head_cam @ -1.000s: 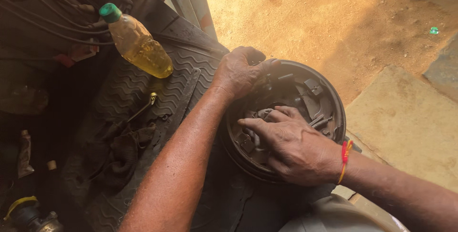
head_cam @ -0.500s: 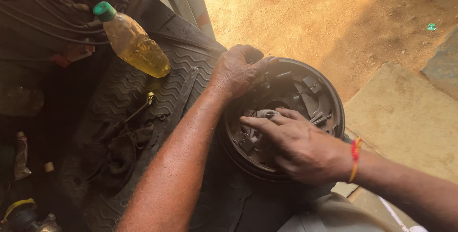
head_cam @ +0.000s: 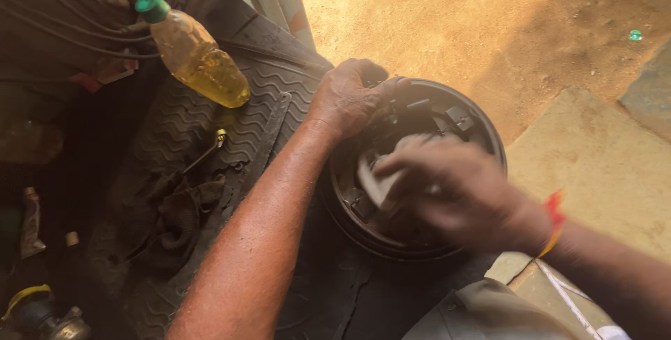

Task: The person cleans a brake drum assembly using a rag and a flat metal tool. They wipe the internal components and scrape the surface to remove grime, then continue wiping the assembly.

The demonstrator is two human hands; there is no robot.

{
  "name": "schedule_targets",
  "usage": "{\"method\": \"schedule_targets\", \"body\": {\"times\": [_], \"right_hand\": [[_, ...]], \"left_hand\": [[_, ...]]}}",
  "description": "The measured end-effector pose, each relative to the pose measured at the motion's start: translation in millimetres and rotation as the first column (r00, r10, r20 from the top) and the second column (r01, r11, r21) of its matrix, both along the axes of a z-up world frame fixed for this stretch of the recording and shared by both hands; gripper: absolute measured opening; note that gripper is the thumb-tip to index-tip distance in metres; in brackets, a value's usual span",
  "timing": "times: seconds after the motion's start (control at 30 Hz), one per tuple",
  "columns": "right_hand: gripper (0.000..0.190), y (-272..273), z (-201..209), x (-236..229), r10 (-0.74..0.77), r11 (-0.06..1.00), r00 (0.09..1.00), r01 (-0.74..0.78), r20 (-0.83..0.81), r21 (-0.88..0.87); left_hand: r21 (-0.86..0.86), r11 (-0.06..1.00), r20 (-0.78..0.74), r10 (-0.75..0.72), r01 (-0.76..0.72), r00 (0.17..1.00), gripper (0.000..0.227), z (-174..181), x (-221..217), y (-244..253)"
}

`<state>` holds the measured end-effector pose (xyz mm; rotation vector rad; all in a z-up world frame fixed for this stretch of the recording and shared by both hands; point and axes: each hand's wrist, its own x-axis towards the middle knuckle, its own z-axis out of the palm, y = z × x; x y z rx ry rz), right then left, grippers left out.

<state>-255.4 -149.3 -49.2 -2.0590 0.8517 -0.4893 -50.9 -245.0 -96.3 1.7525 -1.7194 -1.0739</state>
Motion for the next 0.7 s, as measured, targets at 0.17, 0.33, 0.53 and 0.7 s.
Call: {"method": "schedule_targets", "body": {"times": [0.17,0.33,0.53,0.7], "right_hand": [[0.06,33.0,-4.0,11.2,0.171,0.943,0.976,-0.202,-0.138,-0.266],[0.084,36.4,-0.7,-15.3,0.266,0.924,0.95,-0.3,-0.163,-0.239],[0.098,35.8,-0.6,-18.5,0.317,0.89,0.914,-0.38,-0.253,-0.254],[0.102,36.3,-2.9,-23.1,0.34,0.875,0.904,-0.405,-0.259,-0.266]], "left_hand": [[-0.134,0.991,0.015,0.007,-0.005,1.0,0.052,-2.5,3.2,1.3],[-0.007,1.0,-0.053,-0.003,0.003,0.999,0.052,-5.4,-1.5,0.8],[-0.01,1.0,-0.027,0.0,0.0,1.0,0.054,-2.5,-1.4,1.1],[-0.076,0.997,0.001,0.006,-0.006,1.0,0.056,-4.8,2.3,2.8]]}}
